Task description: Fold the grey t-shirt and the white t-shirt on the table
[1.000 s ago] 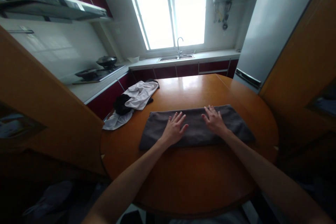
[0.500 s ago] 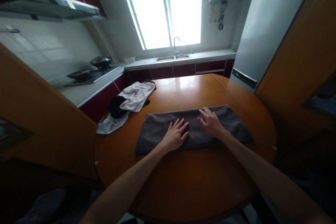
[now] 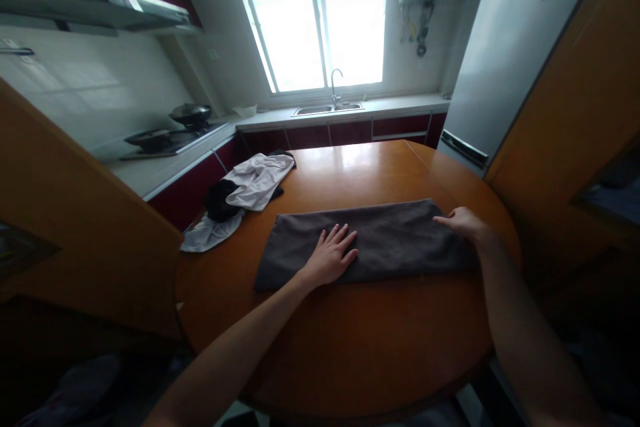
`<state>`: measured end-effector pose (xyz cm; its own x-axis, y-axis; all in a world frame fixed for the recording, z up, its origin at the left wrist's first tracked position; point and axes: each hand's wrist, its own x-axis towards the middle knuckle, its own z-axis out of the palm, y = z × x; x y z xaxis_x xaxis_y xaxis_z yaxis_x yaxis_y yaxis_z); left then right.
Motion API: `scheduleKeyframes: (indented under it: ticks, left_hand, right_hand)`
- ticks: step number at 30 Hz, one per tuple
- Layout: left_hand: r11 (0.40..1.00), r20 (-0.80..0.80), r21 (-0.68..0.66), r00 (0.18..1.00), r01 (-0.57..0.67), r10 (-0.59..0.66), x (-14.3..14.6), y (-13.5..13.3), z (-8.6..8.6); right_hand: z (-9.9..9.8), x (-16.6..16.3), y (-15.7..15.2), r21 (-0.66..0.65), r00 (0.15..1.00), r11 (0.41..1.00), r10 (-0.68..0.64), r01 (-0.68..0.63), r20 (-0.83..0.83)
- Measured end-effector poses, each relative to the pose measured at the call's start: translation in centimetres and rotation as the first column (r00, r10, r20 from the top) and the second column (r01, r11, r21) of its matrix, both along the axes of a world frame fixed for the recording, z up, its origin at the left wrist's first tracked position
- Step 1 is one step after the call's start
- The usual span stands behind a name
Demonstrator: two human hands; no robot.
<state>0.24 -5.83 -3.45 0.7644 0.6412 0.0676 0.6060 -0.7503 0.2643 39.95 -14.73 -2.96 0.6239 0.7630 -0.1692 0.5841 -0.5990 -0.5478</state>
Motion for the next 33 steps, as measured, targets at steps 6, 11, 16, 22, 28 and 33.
scheduleKeyframes:
  ticks: [6,11,16,22,28,33]
  left_hand:
    - [1.000,-0.004,0.010,1.000,0.007,-0.007,-0.1,0.2,-0.2]
    - [1.000,-0.005,0.008,1.000,0.005,-0.005,0.0,0.2,-0.2]
    - [1.000,0.038,-0.012,0.999,0.003,-0.002,0.0,0.3,-0.5]
    - [0.999,0.281,-0.053,0.960,0.008,0.007,0.3,0.2,0.2]
    - [0.969,0.700,-0.080,0.705,0.233,-0.112,0.4,-0.2,1.4]
    - [0.938,0.796,-0.204,0.605,0.281,-0.008,0.4,-0.1,0.8]
  right_hand:
    - [1.4,-1.3,-1.2,0.072,0.921,0.997,0.041,-0.014,-0.387]
    - [3.0,-2.2,-2.3,0.206,0.804,0.969,0.228,-0.134,-0.549]
    - [5.4,-4.3,-2.8,0.335,0.730,0.926,0.348,-0.172,-0.588]
    - [8.2,-8.6,-1.6,0.485,0.747,0.864,0.409,-0.132,-0.525]
    - [7.6,-15.5,1.4,0.546,0.720,0.802,0.525,-0.242,-0.453]
    - [3.6,-22.0,3.0,0.628,0.776,0.689,0.596,-0.362,-0.207]
